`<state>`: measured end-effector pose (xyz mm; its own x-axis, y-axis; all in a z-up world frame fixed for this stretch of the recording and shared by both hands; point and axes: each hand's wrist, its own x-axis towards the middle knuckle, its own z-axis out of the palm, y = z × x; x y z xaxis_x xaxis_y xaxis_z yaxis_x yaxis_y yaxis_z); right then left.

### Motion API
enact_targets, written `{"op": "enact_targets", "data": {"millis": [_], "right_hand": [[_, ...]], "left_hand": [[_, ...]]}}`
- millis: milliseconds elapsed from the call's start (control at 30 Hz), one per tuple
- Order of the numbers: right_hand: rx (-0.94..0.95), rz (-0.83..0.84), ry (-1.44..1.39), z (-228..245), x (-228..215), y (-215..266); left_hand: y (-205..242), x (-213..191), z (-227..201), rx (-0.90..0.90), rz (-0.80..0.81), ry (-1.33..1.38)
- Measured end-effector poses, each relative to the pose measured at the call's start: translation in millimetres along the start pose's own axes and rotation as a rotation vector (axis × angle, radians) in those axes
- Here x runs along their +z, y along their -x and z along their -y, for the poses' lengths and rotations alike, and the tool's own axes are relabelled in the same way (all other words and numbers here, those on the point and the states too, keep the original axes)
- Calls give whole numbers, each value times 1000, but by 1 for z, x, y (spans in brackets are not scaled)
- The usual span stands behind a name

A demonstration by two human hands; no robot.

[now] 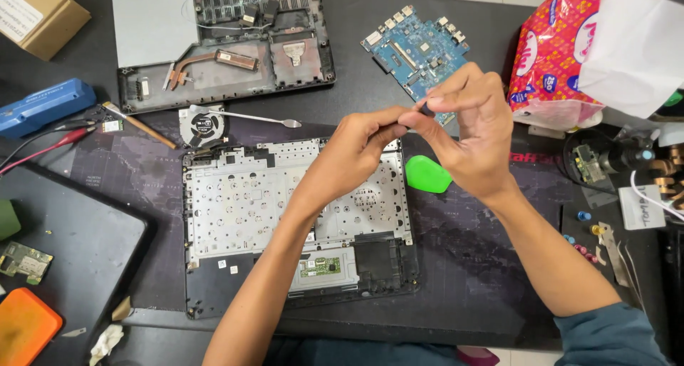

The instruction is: The person disassembles a laptop by removing screws from the bottom case and detaching the internal metal shield. They then use a prying tool to separate the screen bezel from the display panel, removing the plastic frame and the attached webcam module.

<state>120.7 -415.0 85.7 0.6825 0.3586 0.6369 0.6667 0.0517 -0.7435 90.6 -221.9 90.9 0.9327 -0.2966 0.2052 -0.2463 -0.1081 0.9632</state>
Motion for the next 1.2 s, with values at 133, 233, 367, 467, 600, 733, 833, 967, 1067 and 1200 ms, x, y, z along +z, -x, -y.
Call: {"op": "enact_targets", "data": {"millis": [133, 233, 367, 467, 600, 733, 833, 967, 1067, 1200], "right_hand": [[101, 63, -63, 15, -6, -14], [178, 109, -136, 30, 1, -25], [109, 108, -104, 28, 5, -31], [107, 54, -93, 2, -6, -15], [254, 34, -198, 13, -6, -20], [189, 134, -94, 27, 4, -28], [131, 111, -86, 16, -1, -21], [236, 14, -172, 6, -12, -15], [260, 54, -139, 31, -5, -30], [161, 113, -97, 26, 3, -29]], "left_hand": [[-3, 4, 8, -5, -86, 41], [-6, 10, 5, 18, -199, 28], [-11, 20, 1, -18, -351, -64], [-9, 12, -22, 87, -320, -59], [-7, 4, -12, 187, -203, 10], [-7, 9, 11, 75, -225, -30], [-9, 7, 6, 49, -218, -48], [-10, 0, -1, 126, -102, 53], [-12, -1, -6, 131, -108, 68], [-15, 8, 8, 58, -183, -35]]}}
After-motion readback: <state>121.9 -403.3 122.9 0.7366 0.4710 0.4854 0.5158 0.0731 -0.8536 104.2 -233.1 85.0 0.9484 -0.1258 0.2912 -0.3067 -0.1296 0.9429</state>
